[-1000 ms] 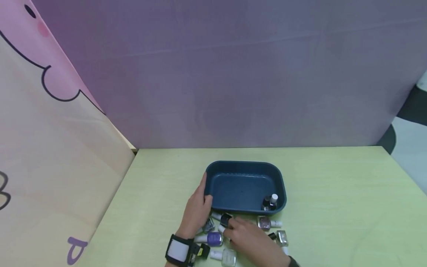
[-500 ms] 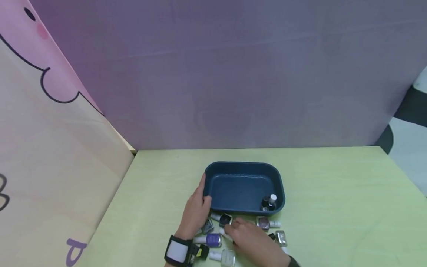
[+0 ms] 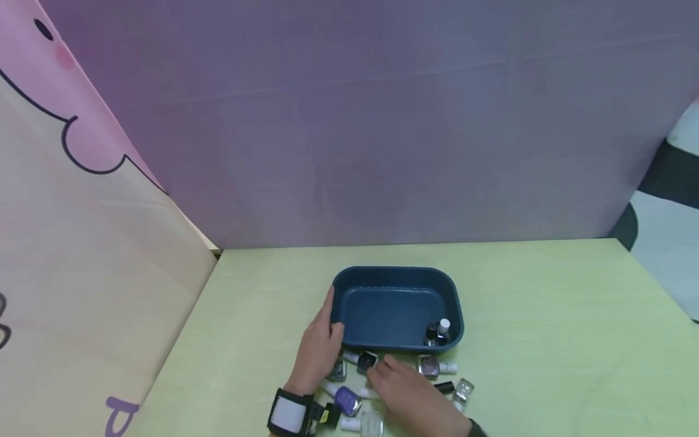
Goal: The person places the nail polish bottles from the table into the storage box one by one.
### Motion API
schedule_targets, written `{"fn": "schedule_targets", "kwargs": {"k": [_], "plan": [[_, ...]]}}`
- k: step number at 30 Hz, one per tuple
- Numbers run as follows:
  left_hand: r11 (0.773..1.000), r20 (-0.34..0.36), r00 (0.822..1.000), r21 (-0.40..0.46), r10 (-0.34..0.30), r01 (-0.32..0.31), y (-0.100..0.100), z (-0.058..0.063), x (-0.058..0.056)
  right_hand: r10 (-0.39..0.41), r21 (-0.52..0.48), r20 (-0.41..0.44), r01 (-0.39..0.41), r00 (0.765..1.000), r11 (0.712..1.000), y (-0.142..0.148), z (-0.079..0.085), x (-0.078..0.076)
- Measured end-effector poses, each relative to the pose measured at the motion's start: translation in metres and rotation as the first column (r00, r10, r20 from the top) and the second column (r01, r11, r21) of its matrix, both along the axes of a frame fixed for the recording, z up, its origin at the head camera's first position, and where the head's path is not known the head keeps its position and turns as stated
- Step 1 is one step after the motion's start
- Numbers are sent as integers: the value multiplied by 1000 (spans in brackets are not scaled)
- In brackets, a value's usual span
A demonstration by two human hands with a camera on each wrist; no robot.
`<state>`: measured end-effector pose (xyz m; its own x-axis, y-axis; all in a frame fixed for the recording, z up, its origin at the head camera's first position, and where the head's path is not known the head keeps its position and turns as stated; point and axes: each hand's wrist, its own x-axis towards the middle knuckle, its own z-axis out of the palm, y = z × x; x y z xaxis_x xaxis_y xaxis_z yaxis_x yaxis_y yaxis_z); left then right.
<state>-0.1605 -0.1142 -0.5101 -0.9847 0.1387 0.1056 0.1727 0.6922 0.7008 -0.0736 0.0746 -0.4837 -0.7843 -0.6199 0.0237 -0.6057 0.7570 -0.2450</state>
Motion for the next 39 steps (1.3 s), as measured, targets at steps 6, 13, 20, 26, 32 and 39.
{"fn": "schedule_targets", "kwargs": {"k": [6,13,20,26,32,39], "plan": [[1000,10,1000,2,4,-4,0,-1,-1,38,59,-62,-34,997,998,-1,-3,-3],[1000,19,1000,4,3,-3,0,-1,-1,52,52,-94,-47,994,998,-1,-3,-6],[1000,14,1000,1,3,-3,0,-1,-3,45,72,-87,-39,995,997,-2,0,-7],[1000,19,1000,2,5,-5,0,-1,-3,45,78,-84,-38,995,996,-2,3,-8],[1000,27,1000,-1,9,-9,-1,-1,-4,47,74,-65,-42,997,996,-1,7,-11],[1000,20,1000,0,12,-12,-2,-2,-5,41,59,-43,-38,998,998,-1,11,-12]]}}
